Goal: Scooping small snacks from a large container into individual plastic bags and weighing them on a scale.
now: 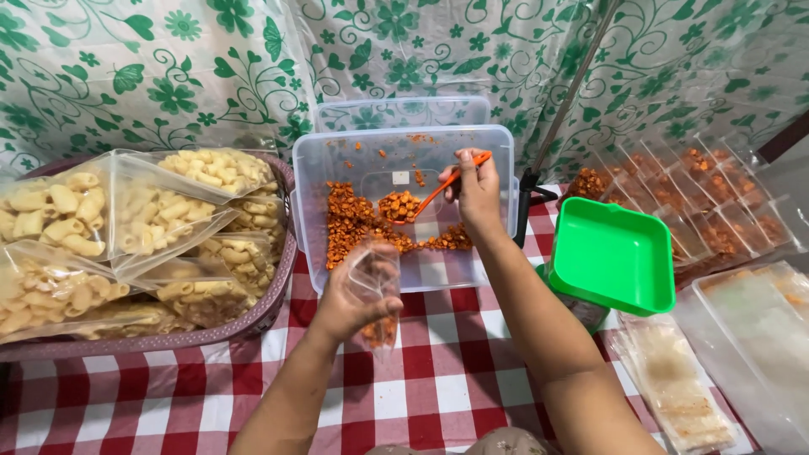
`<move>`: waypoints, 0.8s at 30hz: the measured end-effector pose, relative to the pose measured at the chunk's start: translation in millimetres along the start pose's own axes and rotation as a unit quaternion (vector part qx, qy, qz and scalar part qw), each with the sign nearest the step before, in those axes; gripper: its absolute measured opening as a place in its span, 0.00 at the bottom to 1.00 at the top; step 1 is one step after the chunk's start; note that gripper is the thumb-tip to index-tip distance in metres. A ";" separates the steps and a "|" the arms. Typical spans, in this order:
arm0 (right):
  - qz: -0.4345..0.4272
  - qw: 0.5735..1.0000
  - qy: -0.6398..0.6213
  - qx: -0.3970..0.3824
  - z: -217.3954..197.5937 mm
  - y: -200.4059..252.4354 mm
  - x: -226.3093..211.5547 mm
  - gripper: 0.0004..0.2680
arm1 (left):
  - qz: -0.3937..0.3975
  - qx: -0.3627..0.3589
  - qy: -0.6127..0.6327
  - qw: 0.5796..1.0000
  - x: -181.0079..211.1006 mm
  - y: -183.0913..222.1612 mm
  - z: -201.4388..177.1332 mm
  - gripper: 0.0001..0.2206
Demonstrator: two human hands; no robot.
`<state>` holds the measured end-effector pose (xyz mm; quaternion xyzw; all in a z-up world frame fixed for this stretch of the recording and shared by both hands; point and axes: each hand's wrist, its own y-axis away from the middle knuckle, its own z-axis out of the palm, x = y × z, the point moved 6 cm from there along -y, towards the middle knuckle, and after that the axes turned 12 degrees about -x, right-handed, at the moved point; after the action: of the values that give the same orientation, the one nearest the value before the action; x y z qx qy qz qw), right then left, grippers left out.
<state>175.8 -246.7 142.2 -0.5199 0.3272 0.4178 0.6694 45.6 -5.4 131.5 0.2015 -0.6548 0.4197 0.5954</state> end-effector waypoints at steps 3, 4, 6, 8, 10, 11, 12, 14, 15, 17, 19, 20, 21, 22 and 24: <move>-0.021 0.999 0.028 0.009 -6.9 -1.3 -20.5 0.07 | -0.006 0.029 -0.075 0.997 13.5 -11.5 -9.8 0.41; -0.021 0.999 0.029 0.008 -10.5 -2.9 -24.9 0.07 | -0.006 0.029 -0.074 0.997 21.7 -16.6 -9.7 0.41; -0.046 0.998 0.041 0.018 -17.8 -5.0 -36.2 0.07 | -0.021 0.068 -0.137 0.988 38.4 -24.2 -13.8 0.43; -0.068 0.996 0.049 0.023 -22.7 -7.6 -46.7 0.07 | -0.031 0.096 -0.154 0.983 35.2 -37.1 -19.5 0.43; -0.090 0.994 0.058 0.030 -28.1 -9.6 -55.3 0.07 | -0.041 0.122 -0.172 0.977 31.8 -48.6 -24.5 0.44; -0.113 0.990 0.069 0.038 -31.5 -10.6 -60.9 0.06 | -0.043 0.145 -0.188 0.971 31.1 -53.5 -27.5 0.43; -0.136 0.986 0.080 0.047 -34.7 -11.6 -66.5 0.06 | -0.045 0.168 -0.204 0.964 30.6 -58.2 -30.4 0.41; -0.157 0.982 0.090 0.052 -37.2 -14.7 -75.7 0.06 | -0.048 0.166 -0.222 0.960 28.5 -67.8 -31.4 0.41; -0.177 0.978 0.099 0.057 -38.7 -15.6 -81.4 0.06 | -0.053 0.165 -0.239 0.955 27.1 -72.8 -31.8 0.42; -0.188 0.973 0.116 0.058 -40.6 -19.7 -89.0 0.06 | -0.071 0.151 -0.255 0.952 33.7 -81.7 -25.0 0.42; -0.198 0.969 0.134 0.059 -34.3 -17.1 -99.6 0.06 | -0.091 0.137 -0.271 0.949 34.5 -88.4 -19.7 0.42; -0.211 0.961 0.161 0.075 -27.9 -11.5 -108.7 0.06 | -0.114 0.129 -0.294 0.940 31.8 -90.8 -18.1 0.43; -0.225 0.952 0.187 0.092 -20.9 -6.8 -117.7 0.05 | -0.136 0.121 -0.318 0.930 29.8 -93.9 -17.3 0.43; -0.225 0.952 0.187 0.093 -18.0 -3.8 -120.8 0.05 | -0.137 0.120 -0.318 0.930 28.6 -96.6 -15.1 0.43; -0.234 0.942 0.217 0.106 -8.9 2.3 -128.5 0.05 | -0.150 0.113 -0.324 0.927 26.3 -100.1 -12.6 0.42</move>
<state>117.6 -283.3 251.1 -0.5856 0.3761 0.0889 0.7126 124.2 -45.9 186.7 0.4879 -0.7225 0.3087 0.3803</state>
